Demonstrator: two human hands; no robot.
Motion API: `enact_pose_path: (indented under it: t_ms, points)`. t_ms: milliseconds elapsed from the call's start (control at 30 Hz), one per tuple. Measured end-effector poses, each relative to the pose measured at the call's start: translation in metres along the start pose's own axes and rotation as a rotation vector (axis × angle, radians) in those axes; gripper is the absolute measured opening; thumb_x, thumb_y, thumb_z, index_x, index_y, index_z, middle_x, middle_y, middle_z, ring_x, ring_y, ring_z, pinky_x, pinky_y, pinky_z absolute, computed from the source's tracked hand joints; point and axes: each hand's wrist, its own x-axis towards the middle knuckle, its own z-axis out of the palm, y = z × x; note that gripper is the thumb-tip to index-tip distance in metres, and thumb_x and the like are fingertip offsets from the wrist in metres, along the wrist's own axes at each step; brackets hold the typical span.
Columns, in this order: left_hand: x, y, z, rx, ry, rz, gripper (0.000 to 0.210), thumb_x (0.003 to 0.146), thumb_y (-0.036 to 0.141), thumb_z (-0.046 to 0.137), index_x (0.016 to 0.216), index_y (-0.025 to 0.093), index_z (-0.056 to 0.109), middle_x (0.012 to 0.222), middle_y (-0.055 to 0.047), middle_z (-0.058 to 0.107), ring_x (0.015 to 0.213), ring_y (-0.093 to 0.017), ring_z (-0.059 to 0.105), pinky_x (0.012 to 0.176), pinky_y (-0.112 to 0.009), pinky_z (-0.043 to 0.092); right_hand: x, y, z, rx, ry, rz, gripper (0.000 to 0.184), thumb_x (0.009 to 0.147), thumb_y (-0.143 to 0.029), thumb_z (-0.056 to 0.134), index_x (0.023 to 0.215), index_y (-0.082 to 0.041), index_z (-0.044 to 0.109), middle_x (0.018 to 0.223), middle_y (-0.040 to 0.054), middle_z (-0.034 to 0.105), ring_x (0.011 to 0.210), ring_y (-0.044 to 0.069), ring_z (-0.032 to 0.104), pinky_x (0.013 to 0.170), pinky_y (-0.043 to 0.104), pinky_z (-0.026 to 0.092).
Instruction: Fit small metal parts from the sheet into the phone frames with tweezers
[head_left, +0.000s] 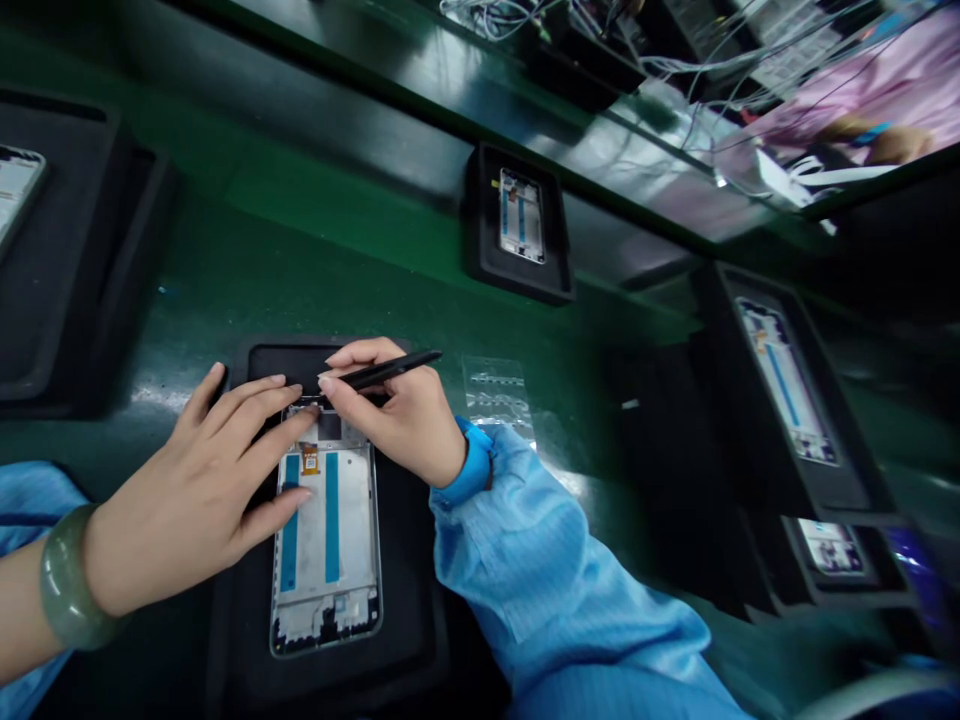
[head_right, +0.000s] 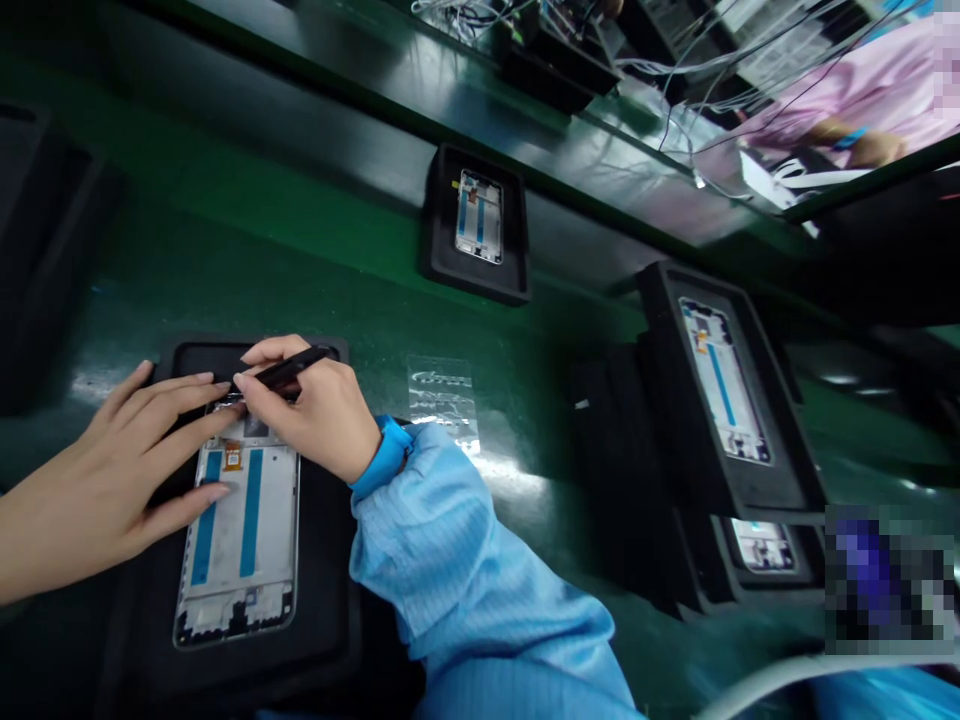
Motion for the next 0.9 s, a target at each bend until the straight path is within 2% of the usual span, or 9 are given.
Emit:
enact_pose_path:
  t_ms: [167,300,467,700,900]
  points:
    - [0.0005,0.0013,0.0011,-0.006,0.002,-0.012,0.052,0.091,0.045,0.046,0.135,0.017,0.046,0.134,-0.014,0.051,0.130,-0.033,0.042,0.113,-0.061,0.025,0.0010,-0.0001,-0.0002,-0.085,-0.009,-0.085,0.012,0.086,-0.025,0.062,0.096,-0.019,0.061,0.094,0.0013,0.070,0.083,0.012,0.068,0.075,0.024,0.055]
    - [0.0000,0.0016,0.0014,-0.013,0.003,-0.017,0.052,0.091,0.044,0.046,0.136,0.018,0.046,0.134,-0.014,0.051,0.131,-0.033,0.042,0.113,-0.061,0.025,0.0009,-0.0018,0.0000,-0.071,-0.007,-0.054,0.012,0.086,-0.026,0.061,0.096,-0.019,0.061,0.092,0.0009,0.070,0.080,0.011,0.068,0.073,0.023,0.055]
    - [-0.0007,0.0008,0.0010,-0.023,0.004,-0.023,0.054,0.090,0.045,0.047,0.136,0.017,0.045,0.133,-0.014,0.052,0.130,-0.033,0.043,0.114,-0.060,0.024,0.0007,-0.0028,0.0016,-0.188,-0.023,-0.111,0.013,0.087,-0.027,0.060,0.096,-0.019,0.061,0.097,0.0024,0.070,0.088,0.013,0.068,0.080,0.026,0.054]
    - [0.0001,0.0004,0.0001,0.002,-0.002,-0.012,0.053,0.090,0.045,0.045,0.136,0.017,0.046,0.132,-0.015,0.052,0.128,-0.034,0.045,0.111,-0.062,0.026,0.0037,-0.0016,0.0074,0.006,0.000,0.002,0.016,0.086,-0.026,0.061,0.099,-0.018,0.059,0.087,-0.0004,0.068,0.075,0.009,0.068,0.071,0.021,0.057]
    - [0.0004,0.0003,-0.0016,0.059,0.020,0.019,0.052,0.091,0.044,0.045,0.134,0.016,0.047,0.129,-0.016,0.054,0.126,-0.034,0.047,0.110,-0.062,0.027,0.0016,-0.0011,0.0054,-0.034,0.010,-0.029,0.011,0.087,-0.024,0.057,0.097,-0.019,0.058,0.090,0.0007,0.067,0.079,0.010,0.068,0.074,0.022,0.057]
